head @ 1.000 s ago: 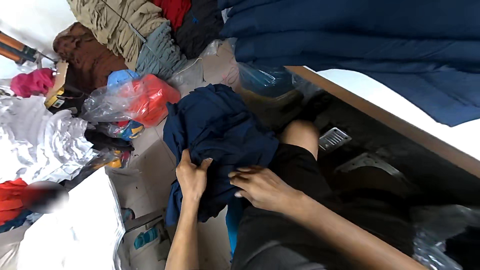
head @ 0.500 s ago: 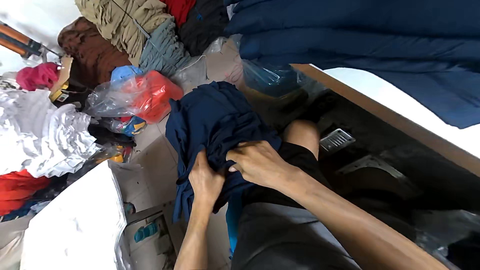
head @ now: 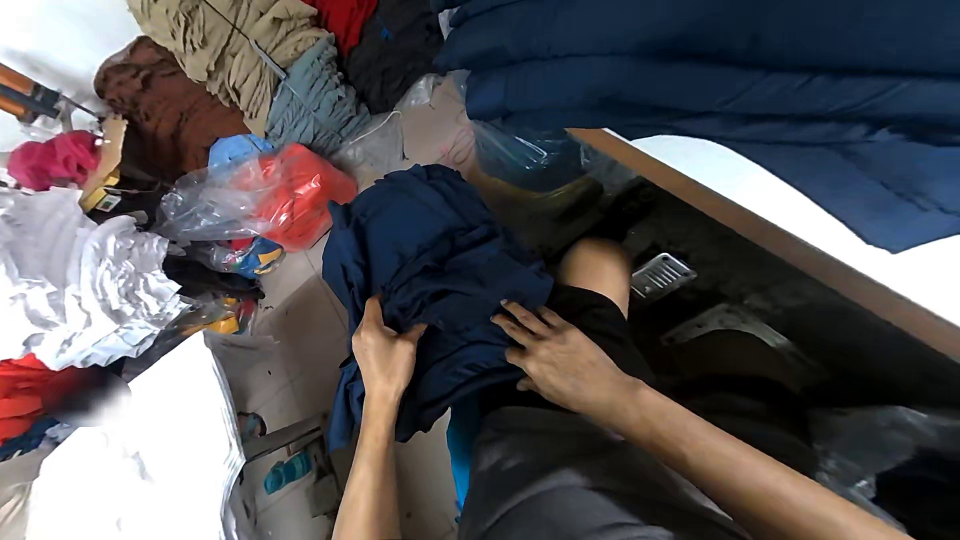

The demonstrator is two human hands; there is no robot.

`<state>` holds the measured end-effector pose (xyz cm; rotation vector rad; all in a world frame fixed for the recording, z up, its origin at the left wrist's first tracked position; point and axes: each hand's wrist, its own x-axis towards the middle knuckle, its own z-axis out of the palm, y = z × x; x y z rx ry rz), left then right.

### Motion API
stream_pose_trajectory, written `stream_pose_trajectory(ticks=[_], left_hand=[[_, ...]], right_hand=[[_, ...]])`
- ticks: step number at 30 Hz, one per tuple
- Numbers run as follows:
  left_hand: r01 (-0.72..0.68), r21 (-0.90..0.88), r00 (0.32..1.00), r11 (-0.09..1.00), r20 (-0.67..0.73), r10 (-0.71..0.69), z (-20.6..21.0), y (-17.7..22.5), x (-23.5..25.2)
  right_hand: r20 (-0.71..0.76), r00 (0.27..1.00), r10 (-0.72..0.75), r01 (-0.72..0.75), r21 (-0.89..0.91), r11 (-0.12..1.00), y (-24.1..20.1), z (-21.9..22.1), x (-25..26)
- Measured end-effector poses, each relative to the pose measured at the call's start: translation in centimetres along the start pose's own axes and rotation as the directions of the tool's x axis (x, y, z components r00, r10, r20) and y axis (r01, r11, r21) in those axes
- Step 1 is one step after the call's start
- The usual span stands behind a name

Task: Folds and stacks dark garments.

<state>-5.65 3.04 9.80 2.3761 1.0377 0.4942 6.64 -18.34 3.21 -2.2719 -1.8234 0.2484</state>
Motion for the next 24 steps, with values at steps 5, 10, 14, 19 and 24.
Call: stream_pose_trajectory(ticks=[5, 10, 14, 19, 24], left_hand=[[-0.065, -0.031, 0.987, 0.997, 0.145, 0.068, -0.3, -0.1, -0.6], [-0.152, -0.016, 0.97, 0.988, 0.191, 0.152, -0.2, 1.1, -3.1], [-0.142, 0.192, 0.986, 0.971, -0.055, 0.155, 1.4, 2.0, -2.3], [-0.008, 0.014, 1.0, 1.0, -0.001, 0.008, -1.4, 2.0, 0.7], [0.011, -0.008, 0.999, 1.0, -0.051, -0.011, -2.1, 1.4, 2.1]], right_hand=[[-0.362, 0.928, -0.089, 0.132, 0.096, 0.987, 0.2, -4.3, 2.2], [-0.465, 0.878, -0.116, 0.185, 0.106, 0.977, -0.5, -7.8, 6.3], [-0.526, 0.842, -0.119, 0.209, 0.115, 0.971, -0.9, -8.4, 7.5], [-0.634, 0.767, -0.098, 0.286, 0.201, 0.937, -2.7, -5.2, 4.8], [0.032, 0.999, -0.028, 0.022, 0.182, 0.983, -1.7, 0.5, 2.9]])
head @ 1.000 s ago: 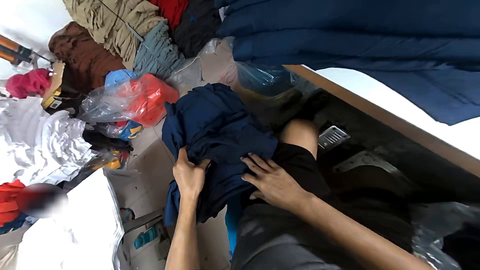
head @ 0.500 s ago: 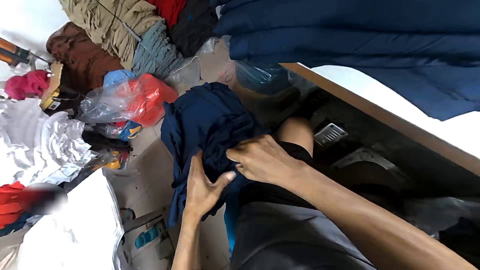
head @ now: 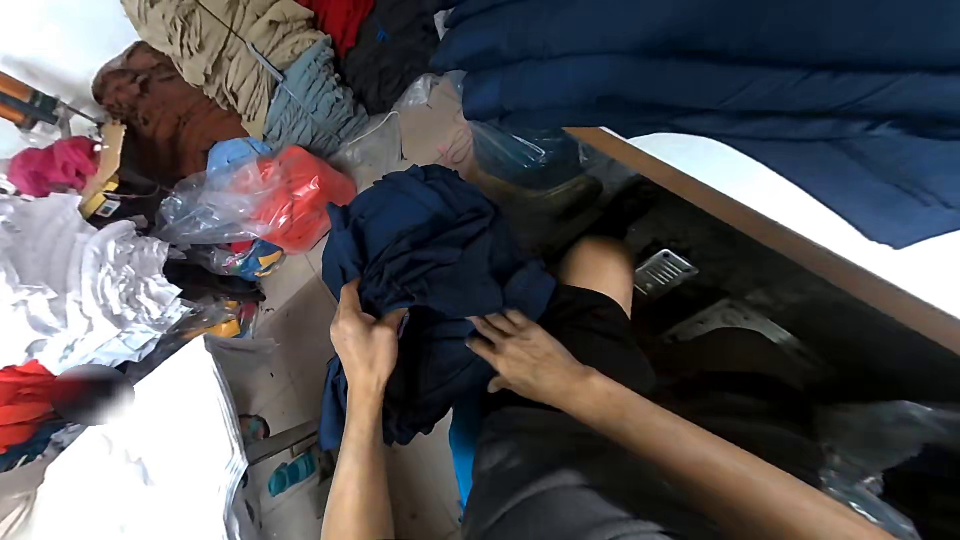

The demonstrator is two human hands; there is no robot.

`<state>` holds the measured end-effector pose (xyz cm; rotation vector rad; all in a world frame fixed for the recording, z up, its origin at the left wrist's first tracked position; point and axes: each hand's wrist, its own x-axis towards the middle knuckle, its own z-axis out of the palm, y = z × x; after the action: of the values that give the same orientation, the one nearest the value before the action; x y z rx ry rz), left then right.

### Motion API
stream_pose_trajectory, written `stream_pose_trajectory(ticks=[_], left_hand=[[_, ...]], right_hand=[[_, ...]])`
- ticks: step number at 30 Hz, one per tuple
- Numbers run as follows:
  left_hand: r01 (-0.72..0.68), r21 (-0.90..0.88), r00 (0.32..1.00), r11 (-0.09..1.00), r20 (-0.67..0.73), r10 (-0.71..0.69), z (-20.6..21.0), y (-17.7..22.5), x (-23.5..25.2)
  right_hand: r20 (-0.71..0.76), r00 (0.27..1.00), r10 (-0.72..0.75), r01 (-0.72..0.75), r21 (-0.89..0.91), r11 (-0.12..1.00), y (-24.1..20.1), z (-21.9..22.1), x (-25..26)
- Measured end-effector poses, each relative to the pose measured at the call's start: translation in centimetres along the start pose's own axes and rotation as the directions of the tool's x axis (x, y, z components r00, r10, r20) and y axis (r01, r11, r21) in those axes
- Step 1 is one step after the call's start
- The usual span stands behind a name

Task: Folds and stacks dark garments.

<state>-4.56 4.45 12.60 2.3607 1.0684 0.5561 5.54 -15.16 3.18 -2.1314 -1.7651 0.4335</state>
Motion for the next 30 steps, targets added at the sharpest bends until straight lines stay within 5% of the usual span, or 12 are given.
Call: stream_pose_trajectory(ticks=[6, 11, 15, 17, 21, 23, 25, 27, 28, 30], left_hand=[[-0.078, -0.025, 0.996, 0.997, 0.028, 0.079, 0.6, -0.6, -1.0], [-0.156, -0.035, 0.942, 0.987, 0.296, 0.159, 0.4, -0.5, -3.5], [-0.135, 0.195, 0.989, 0.972, 0.08, 0.121, 2.6, 0.7, -5.2], [-0.226, 0.157, 0.964, 0.961, -0.106, 0.244, 4.0, -0.7, -4.3], [-0.097, 0.052, 0.995, 0.994, 0.037, 0.095, 2.0, -0.3, -1.8], [-0.023, 0.057, 0.998, 0.998, 0.06, 0.019, 1.5, -0.2, -1.1], [0.005, 0.064, 0.998, 0.998, 0.065, -0.009, 1.6, -0.4, -0.7], [-0.043, 0.058, 0.998, 0.997, 0.052, 0.04, 1.7, -0.4, -0.4], [-0.071, 0.057, 0.997, 0.996, 0.041, 0.069, 1.7, -0.4, -0.4], [-0.119, 0.055, 0.993, 0.991, 0.031, 0.118, 1.7, -0.6, -0.8]], right_hand=[[-0.056, 0.998, -0.029, 0.021, -0.133, 0.991, 1.0, -3.6, -0.9], [-0.346, 0.93, -0.126, 0.086, -0.13, 0.988, -0.3, -7.6, 3.3], [-0.384, 0.909, -0.16, 0.101, -0.169, 0.98, -1.1, -8.6, 5.3], [-0.454, 0.878, -0.152, 0.096, -0.143, 0.985, -1.3, -8.0, 5.0], [-0.603, 0.787, -0.127, 0.128, -0.042, 0.991, -1.5, -5.6, 2.0], [-0.513, 0.843, -0.161, 0.158, -0.05, 0.986, -1.2, -2.1, 0.2], [-0.242, 0.964, -0.109, 0.1, -0.051, 0.994, -0.5, 1.1, -1.0], [0.097, 0.995, -0.004, 0.009, -0.058, 0.998, 0.0, 1.4, -1.2], [0.136, 0.991, 0.008, 0.002, -0.073, 0.997, 0.1, 0.9, -1.1], [-0.079, 0.996, -0.045, 0.036, -0.11, 0.993, -0.2, -0.4, -1.2]])
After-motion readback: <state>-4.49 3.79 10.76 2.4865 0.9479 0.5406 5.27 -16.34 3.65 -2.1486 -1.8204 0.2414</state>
